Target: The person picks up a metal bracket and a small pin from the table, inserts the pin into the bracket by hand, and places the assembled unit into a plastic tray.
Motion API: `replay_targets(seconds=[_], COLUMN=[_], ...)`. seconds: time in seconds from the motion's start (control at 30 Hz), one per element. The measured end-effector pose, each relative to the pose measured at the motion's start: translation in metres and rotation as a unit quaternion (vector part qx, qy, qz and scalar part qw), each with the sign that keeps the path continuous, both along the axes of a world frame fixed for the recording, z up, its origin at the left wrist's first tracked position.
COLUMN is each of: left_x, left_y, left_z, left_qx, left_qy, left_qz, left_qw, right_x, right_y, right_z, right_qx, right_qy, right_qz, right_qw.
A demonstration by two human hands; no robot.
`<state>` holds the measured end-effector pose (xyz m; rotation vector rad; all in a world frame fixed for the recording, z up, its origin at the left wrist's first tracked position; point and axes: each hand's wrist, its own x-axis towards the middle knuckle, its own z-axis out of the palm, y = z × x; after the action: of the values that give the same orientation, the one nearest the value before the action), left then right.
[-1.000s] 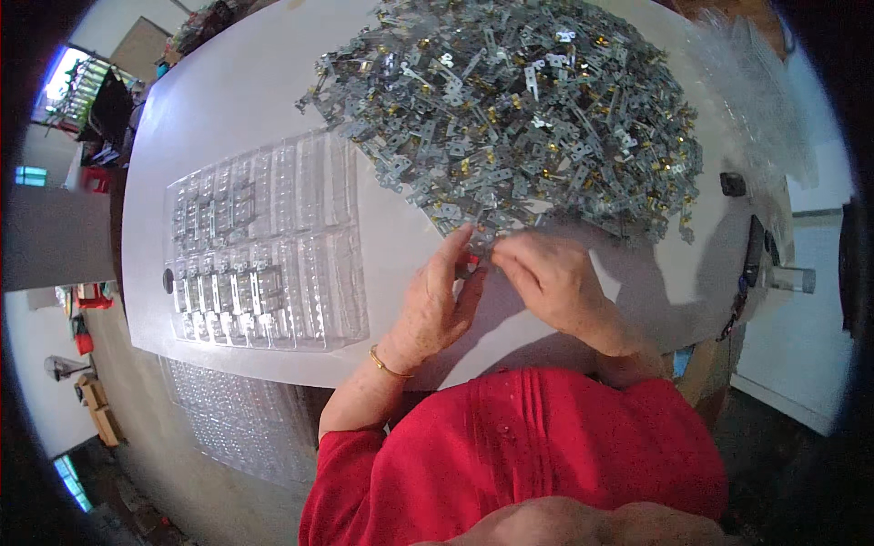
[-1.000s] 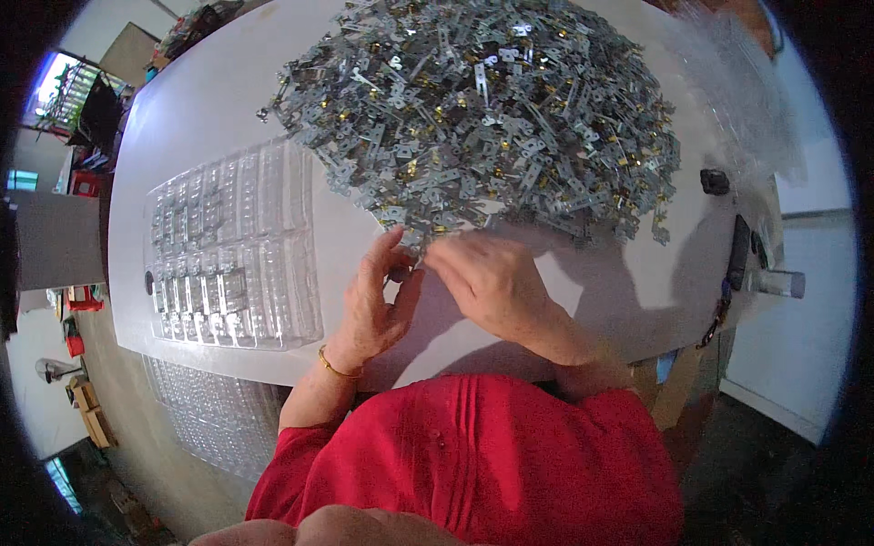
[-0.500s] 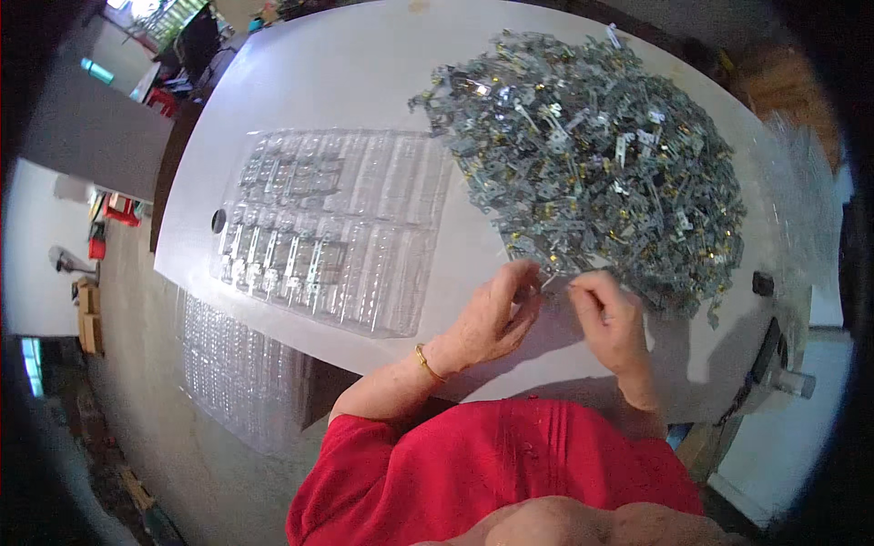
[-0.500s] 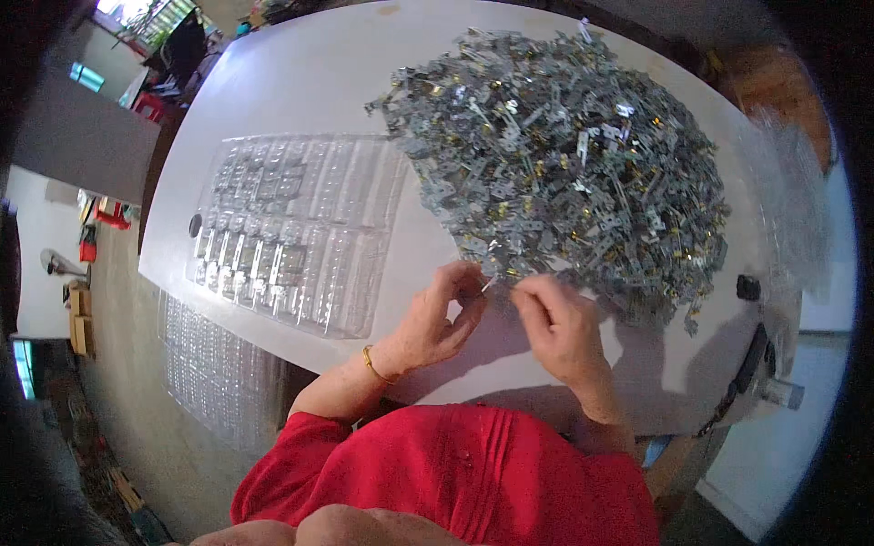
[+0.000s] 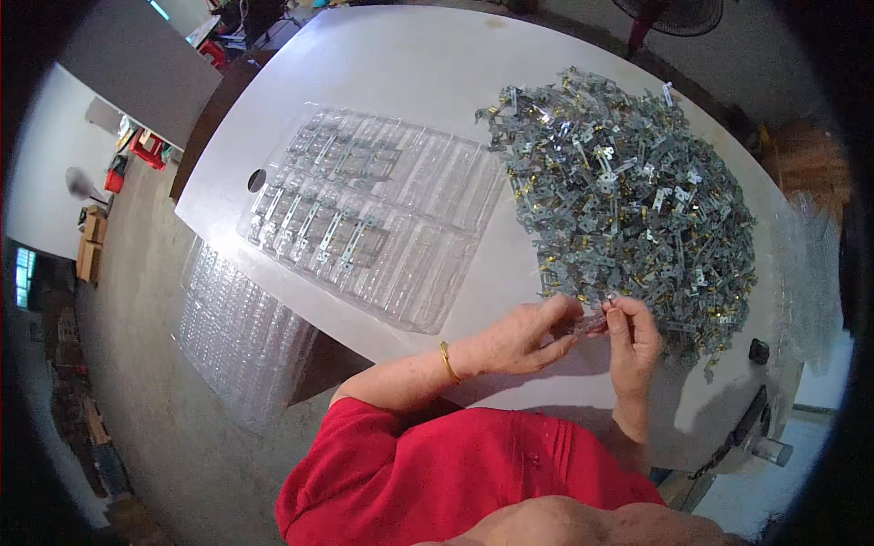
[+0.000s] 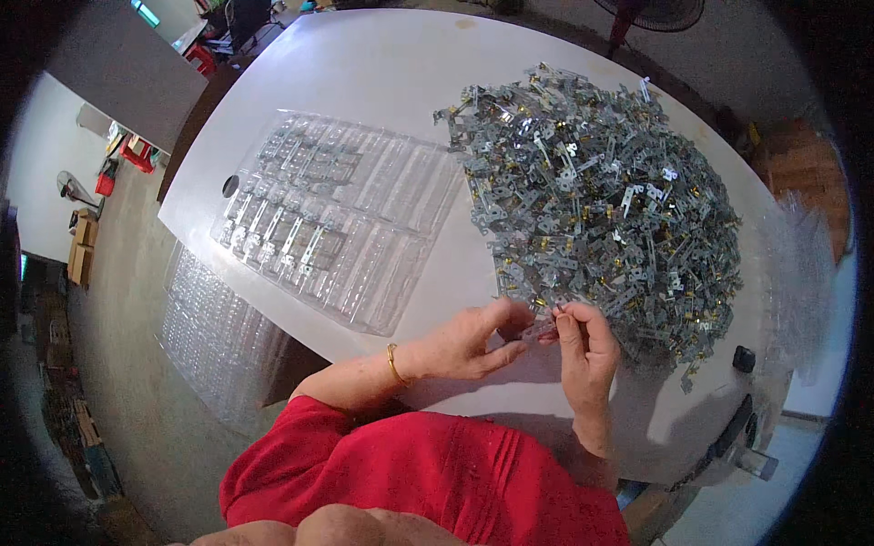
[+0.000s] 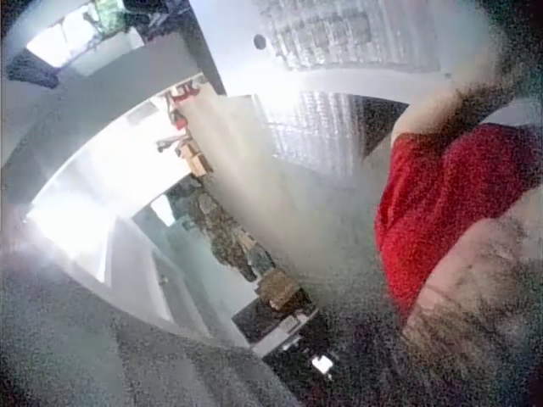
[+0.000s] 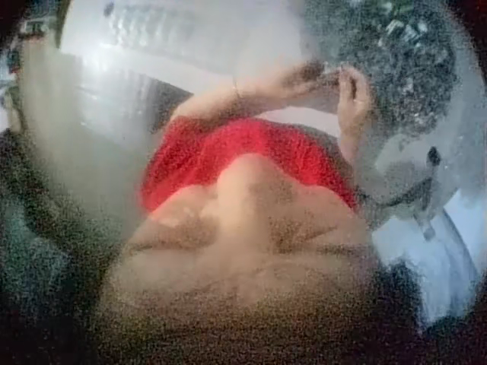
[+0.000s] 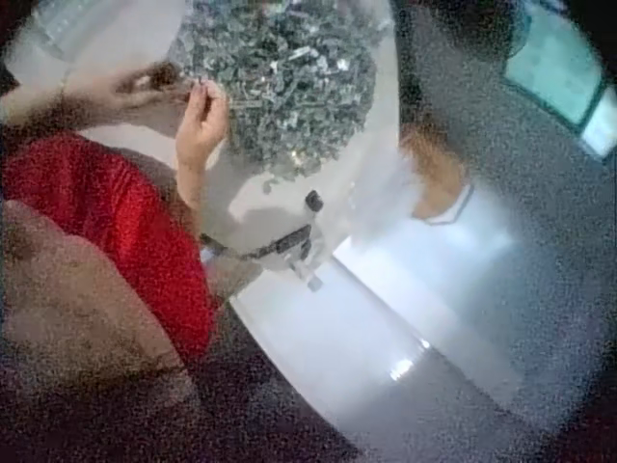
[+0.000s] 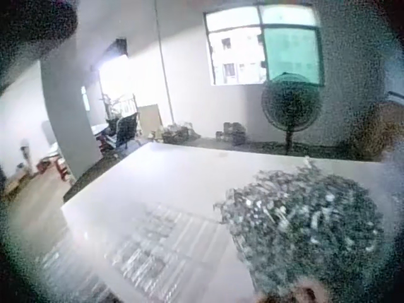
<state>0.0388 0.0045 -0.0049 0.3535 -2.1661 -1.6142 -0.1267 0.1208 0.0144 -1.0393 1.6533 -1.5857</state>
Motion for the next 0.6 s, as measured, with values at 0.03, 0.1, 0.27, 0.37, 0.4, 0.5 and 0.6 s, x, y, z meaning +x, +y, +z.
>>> replay_targets(seconds=[0.03, 0.1, 0.27, 0.37, 0.4, 0.5, 0.6], left_x=[-0.001, -0.001, 0.001, 0.012, 0.017, 0.037, 0.062], left_y=[0.000, 0.000, 0.003, -0.002, -0.004, -0.017, -0.040], left_z=[-0.003, -0.010, -0.008, 0.010, 0.017, 0.033, 0.042], left_qx=[0.000, -0.156, -0.142, -0.149, -0.155, -0.166, -0.235], left_qy=[0.001, 0.028, 0.027, -0.007, -0.042, -0.070, -0.094], left_qz=[0.005, 0.018, 0.079, 0.139, 0.173, 0.253, 0.324], left_qw=[1.000, 0.987, 0.986, 0.979, 0.972, 0.951, 0.912], right_x=[0.001, 0.003, 0.011, 0.012, 0.012, 0.014, 0.028], right_y=[0.000, 0.000, -0.006, -0.007, -0.004, 0.000, -0.002], right_z=[-0.001, -0.003, 0.002, 0.007, 0.007, -0.011, -0.015], right_qx=[0.000, -0.009, -0.067, -0.092, -0.078, -0.029, -0.011], right_qy=[0.001, 0.077, 0.091, 0.060, 0.042, 0.029, 0.048], right_qz=[0.005, 0.008, -0.055, -0.069, -0.052, 0.017, 0.087], right_qw=[1.000, 0.997, 0.992, 0.992, 0.995, 0.999, 0.995])
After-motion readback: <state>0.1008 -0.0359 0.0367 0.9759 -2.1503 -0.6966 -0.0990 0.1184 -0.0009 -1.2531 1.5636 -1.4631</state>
